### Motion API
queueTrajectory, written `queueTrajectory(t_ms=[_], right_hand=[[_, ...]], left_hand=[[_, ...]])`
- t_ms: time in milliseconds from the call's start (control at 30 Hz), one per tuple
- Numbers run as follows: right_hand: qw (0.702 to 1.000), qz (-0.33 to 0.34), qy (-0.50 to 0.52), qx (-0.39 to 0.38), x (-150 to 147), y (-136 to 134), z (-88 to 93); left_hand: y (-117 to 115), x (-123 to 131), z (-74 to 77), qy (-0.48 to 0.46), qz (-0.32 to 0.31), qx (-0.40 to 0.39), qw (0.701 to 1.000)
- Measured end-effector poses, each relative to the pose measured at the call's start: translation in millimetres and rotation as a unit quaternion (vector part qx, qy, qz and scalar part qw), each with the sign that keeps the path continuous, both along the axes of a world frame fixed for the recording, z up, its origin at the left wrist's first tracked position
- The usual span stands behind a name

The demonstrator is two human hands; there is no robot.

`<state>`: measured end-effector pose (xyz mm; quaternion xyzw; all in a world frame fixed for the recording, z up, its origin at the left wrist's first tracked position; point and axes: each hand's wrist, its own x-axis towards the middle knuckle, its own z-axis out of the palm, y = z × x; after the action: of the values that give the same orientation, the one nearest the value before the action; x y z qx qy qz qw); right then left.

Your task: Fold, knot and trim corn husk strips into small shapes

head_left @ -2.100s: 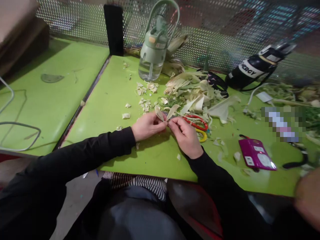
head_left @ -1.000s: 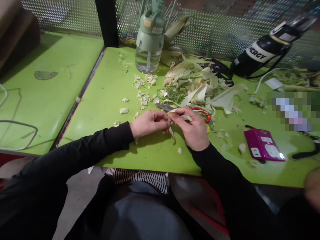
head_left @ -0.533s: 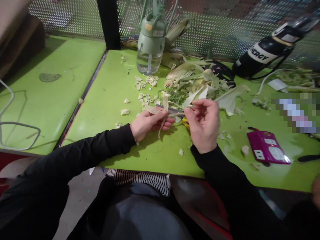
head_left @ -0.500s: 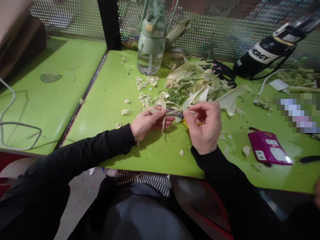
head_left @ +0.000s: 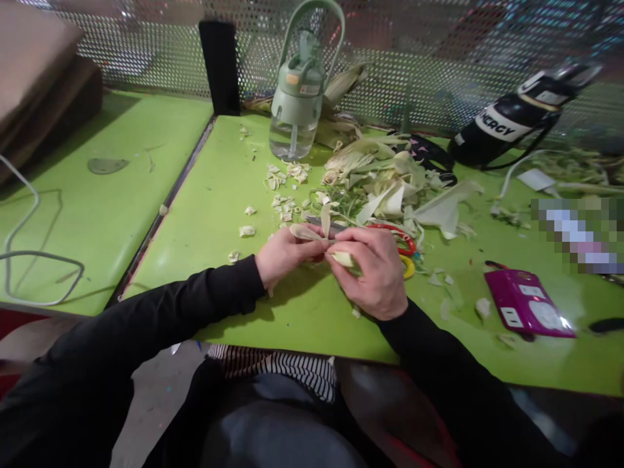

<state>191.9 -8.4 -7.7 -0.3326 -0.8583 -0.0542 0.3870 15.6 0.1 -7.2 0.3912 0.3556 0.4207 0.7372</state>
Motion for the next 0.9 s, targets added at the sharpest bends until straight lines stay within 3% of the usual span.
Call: queueTrajectory(t_ms=[67, 200, 267, 433, 533, 600, 633, 700, 767, 800, 833, 900], right_hand=[[0.992, -0.026, 0.068, -0.102, -1, -1, 1.9], [0.928, -0.033, 0.193, -0.318, -5, -5, 7.6], [0.899, -0.025, 0.229, -0.373, -7, -5, 8.5], [0.825, 0.011, 0.306, -0.475, -8, -1, -2.0], [0.788, 0.023, 0.340, -0.512, -7, 0, -9.0], [0.797, 0.022, 0.328, -0.507, -6, 0, -9.5], [0.815, 0.013, 0.306, -0.492, -6, -1, -8.6], [0.880, -0.025, 0.233, -0.413, -5, -4, -5.5], [0.949, -0.069, 0.136, -0.274, -6, -6, -2.9], [0.971, -0.086, 0.095, -0.203, -6, -7, -2.2], [0.982, -0.099, 0.067, -0.149, -6, -8, -1.9], [0.985, -0.116, 0.059, -0.111, -6, -9, -1.9]], left_hand=[[2, -2, 1.5, 0.021, -0.019, 0.044, 0.999], [7, -5, 3.0, 0.075, -0.040, 0.105, 0.991], [8, -8, 3.9, 0.137, -0.052, 0.156, 0.977], [7, -15, 5.3, 0.298, -0.033, 0.285, 0.910], [6, -13, 3.7, 0.261, -0.021, 0.258, 0.930], [8, -11, 3.8, 0.198, -0.021, 0.208, 0.958], [9, -11, 4.6, 0.171, -0.020, 0.181, 0.968], [11, -11, 7.9, 0.136, -0.008, 0.128, 0.982], [13, -12, 12.0, 0.121, 0.019, 0.082, 0.989], [13, -12, 13.8, 0.115, 0.031, 0.065, 0.991], [13, -12, 15.2, 0.108, 0.039, 0.049, 0.992], [12, -12, 16.3, 0.092, 0.036, 0.026, 0.995]])
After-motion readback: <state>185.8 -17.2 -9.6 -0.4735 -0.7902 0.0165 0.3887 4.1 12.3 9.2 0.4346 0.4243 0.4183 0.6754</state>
